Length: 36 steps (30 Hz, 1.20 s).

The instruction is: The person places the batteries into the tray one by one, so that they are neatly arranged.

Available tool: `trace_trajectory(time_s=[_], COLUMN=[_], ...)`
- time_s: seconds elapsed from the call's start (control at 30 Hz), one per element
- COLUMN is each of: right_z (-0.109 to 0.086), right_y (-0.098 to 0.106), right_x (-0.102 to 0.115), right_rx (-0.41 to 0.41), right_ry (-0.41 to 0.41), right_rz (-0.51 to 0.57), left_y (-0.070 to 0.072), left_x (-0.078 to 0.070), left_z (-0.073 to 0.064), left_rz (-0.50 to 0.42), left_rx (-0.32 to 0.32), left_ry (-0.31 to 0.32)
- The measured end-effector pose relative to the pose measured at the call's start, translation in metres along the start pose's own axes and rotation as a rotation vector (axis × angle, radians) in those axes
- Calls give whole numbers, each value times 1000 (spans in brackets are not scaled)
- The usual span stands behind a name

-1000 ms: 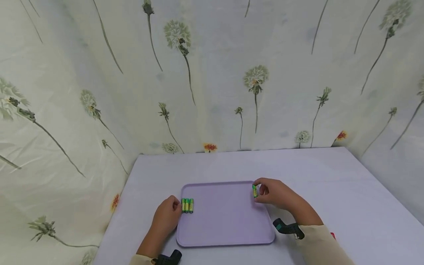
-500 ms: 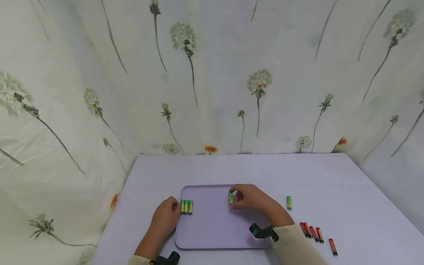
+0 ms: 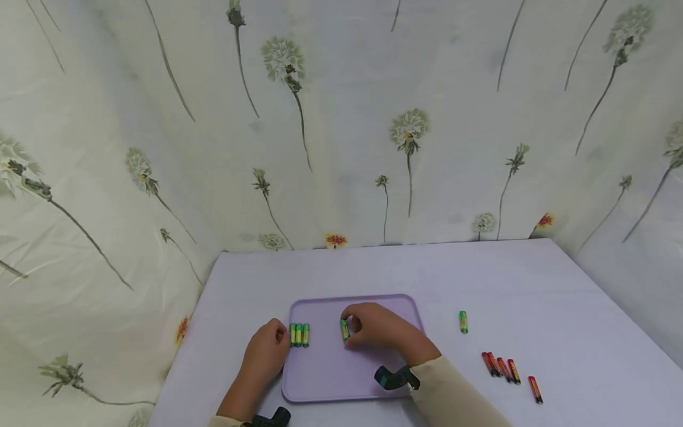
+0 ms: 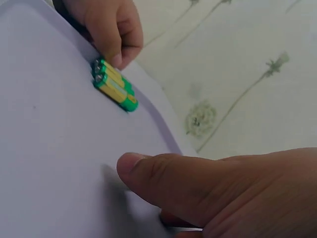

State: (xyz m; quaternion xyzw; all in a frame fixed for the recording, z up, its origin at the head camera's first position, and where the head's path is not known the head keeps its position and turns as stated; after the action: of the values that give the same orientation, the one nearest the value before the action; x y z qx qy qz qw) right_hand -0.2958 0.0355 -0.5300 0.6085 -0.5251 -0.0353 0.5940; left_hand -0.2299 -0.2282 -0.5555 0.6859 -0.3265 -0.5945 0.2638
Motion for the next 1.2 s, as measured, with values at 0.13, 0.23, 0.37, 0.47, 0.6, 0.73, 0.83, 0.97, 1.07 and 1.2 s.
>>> trace_trajectory(time_s=[0.13,0.23,0.37,0.47,0.6,0.73,0.83,0.97,1.07,1.2], right_z=[8,14,23,29,36,40,45,50,53,57], right_y=[-5,-7,-12,-16,-21,-24,-26,-29,-29,-32], right_x=[8,14,21,24,27,32,38,46,50,52], right_rx=[-3,-10,-16,-11,0,1,4,11,9,5], right_ry=[-7,-8,-8,-22,-32,-37,-31,-32,-50,-57], right_rz=[-24,-49,-79,-92,-104,-112,-122,-114,-107,-112], left_y=[1,4,6,5,3,2,3,4,4,4], left_x=[-1,-1,-1,0,-1,-1,-2,-3,-4,-4], left_z=[-1,-1,-1,-1,-1,1,1,0,-1,-2], left_rz=[-7,2,14,12,8,7,8,2,-1,0], left_rx=[7,0,-11,-6,2,9,8,8,7,-3], left_ry=[-6,1,15,18,18,17,15,7,-13,-30])
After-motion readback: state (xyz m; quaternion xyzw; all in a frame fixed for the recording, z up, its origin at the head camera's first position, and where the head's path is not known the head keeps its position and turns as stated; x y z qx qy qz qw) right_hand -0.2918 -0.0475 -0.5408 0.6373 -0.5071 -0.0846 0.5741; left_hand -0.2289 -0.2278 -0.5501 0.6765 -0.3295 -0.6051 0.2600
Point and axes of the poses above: each hand's wrist, its own z-axis towards the middle knuckle, its own y-axis out of the back of the hand, x = y × z, the point moved 3 cm from there along z, towards the middle knuckle, and after that the axes turned 14 degrees about x, right-handed, at the moved point
